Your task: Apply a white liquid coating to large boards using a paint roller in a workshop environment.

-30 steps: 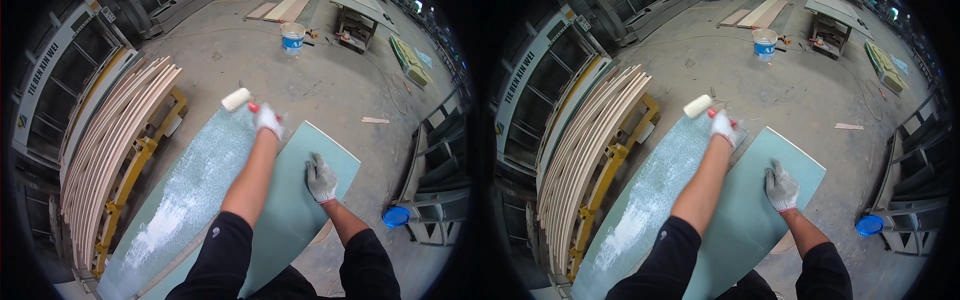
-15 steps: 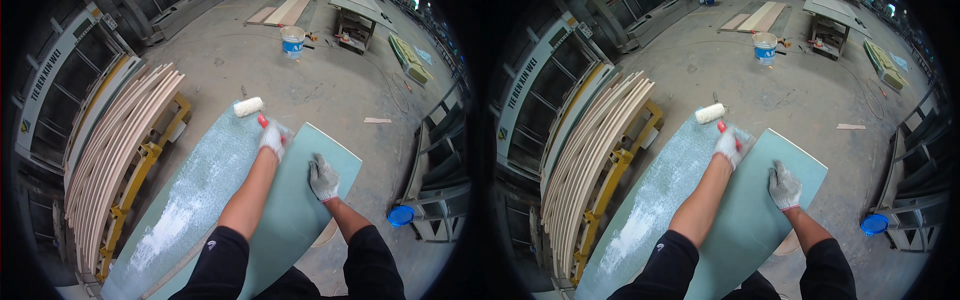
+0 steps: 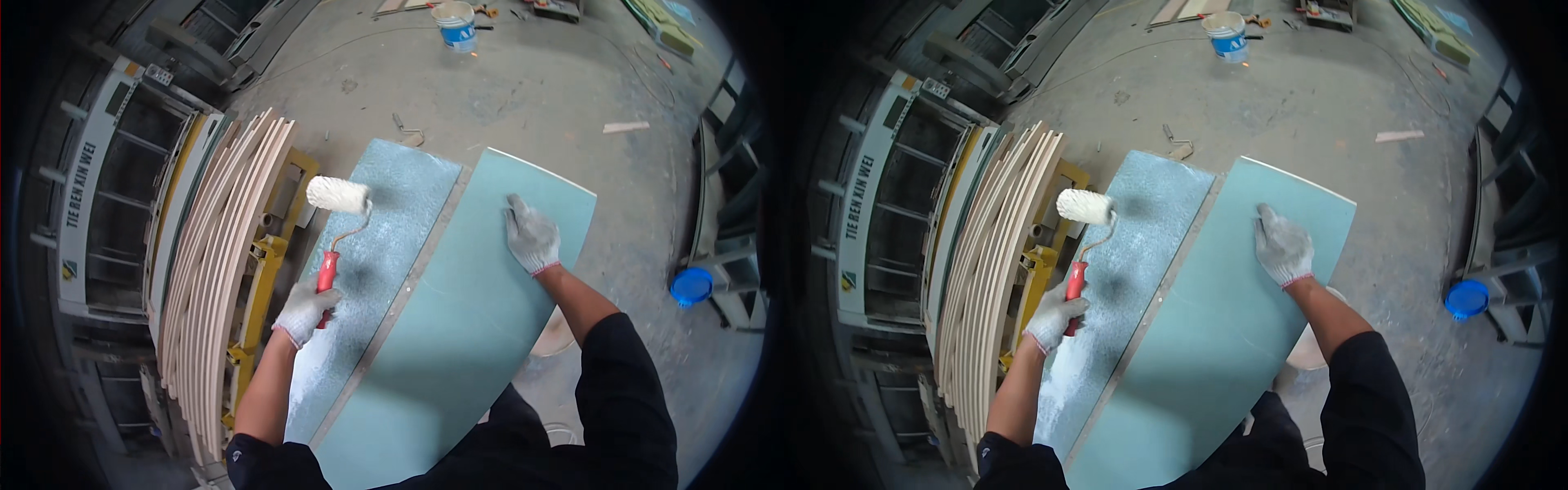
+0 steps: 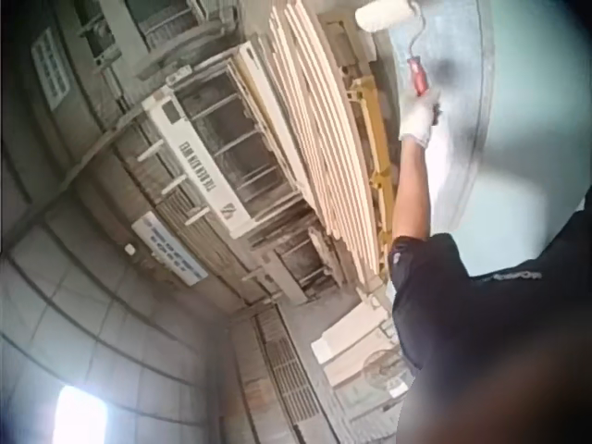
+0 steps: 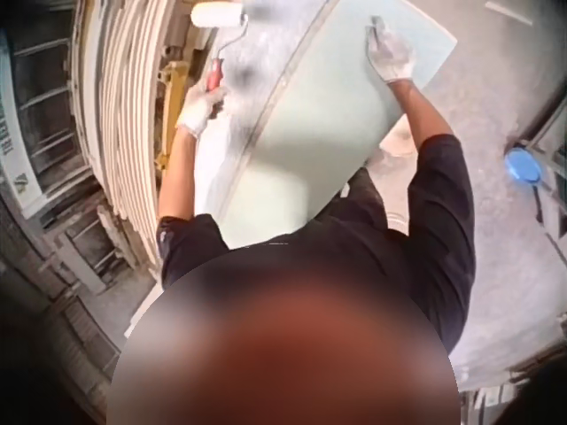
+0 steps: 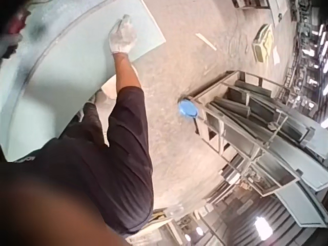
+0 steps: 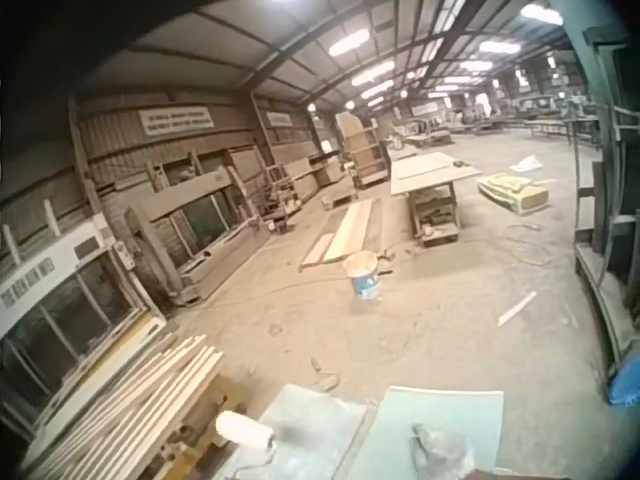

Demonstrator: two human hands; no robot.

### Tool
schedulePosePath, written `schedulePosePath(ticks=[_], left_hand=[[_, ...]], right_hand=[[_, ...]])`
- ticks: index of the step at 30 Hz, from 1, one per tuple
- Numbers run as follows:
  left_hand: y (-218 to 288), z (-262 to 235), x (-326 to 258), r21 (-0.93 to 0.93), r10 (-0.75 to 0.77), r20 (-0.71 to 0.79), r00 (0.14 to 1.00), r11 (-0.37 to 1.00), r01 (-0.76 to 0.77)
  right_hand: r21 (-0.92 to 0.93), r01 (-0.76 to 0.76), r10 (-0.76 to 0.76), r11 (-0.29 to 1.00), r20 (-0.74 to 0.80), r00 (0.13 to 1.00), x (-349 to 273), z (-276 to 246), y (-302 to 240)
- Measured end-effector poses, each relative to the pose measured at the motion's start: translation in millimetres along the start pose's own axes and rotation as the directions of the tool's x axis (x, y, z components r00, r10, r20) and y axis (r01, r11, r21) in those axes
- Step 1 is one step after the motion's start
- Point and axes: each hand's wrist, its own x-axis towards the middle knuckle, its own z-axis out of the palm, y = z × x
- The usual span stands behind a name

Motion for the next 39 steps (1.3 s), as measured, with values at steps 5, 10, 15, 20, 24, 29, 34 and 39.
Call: schedulePosePath(ticks=[5,10,15,20,24,29,34,39], left_hand=[[1.7,41.4,21.6,0.577,0.456,-0.163,0.875,0.763,-0.291],[86.8,101.5,102.5,0.74,0.364,0.115,0.924,0.589,-0.324],[118.6,40.7,148.8,0.879,0.378,0.224,0.898,0.319,-0.353],[126.9,-13.3,149.6,0.962,0.423,0.185,0.887,0.105,-0.251],[147.8,10.6,185.0,0.927,0.54,0.347,0.767,-0.071,-0.369],[168.1,39.7,187.5,0.89,0.584,0.419,0.696,-0.111,-0.442],[172.2,46.1,168.6,0.906,0.581,0.404,0.707,-0.144,-0.399],[113.2,54.8,121.2,0.906,0.496,0.289,0.819,0.136,-0.402]], right_hand=[[0.019,0.025,-0.025,1.0,0.013,1.0,-3.3,4.6,12.3],[0.002,-0.018,0.018,1.0,0.079,0.997,-4.3,1.1,5.1],[-0.005,-0.018,0.019,1.0,0.054,0.998,-7.7,-2.3,7.0],[0.007,0.022,-0.022,1.0,0.017,1.0,-3.3,2.3,8.0],[-0.003,-0.02,0.02,1.0,0.051,0.998,-0.9,3.4,3.3],[-0.014,0.006,-0.006,1.0,-0.002,1.0,-3.3,4.1,3.2],[-0.068,0.028,-0.029,0.997,-0.019,0.999,-7.9,8.0,0.2],[-0.037,0.016,-0.017,0.999,-0.016,1.0,-3.9,15.6,4.9]])
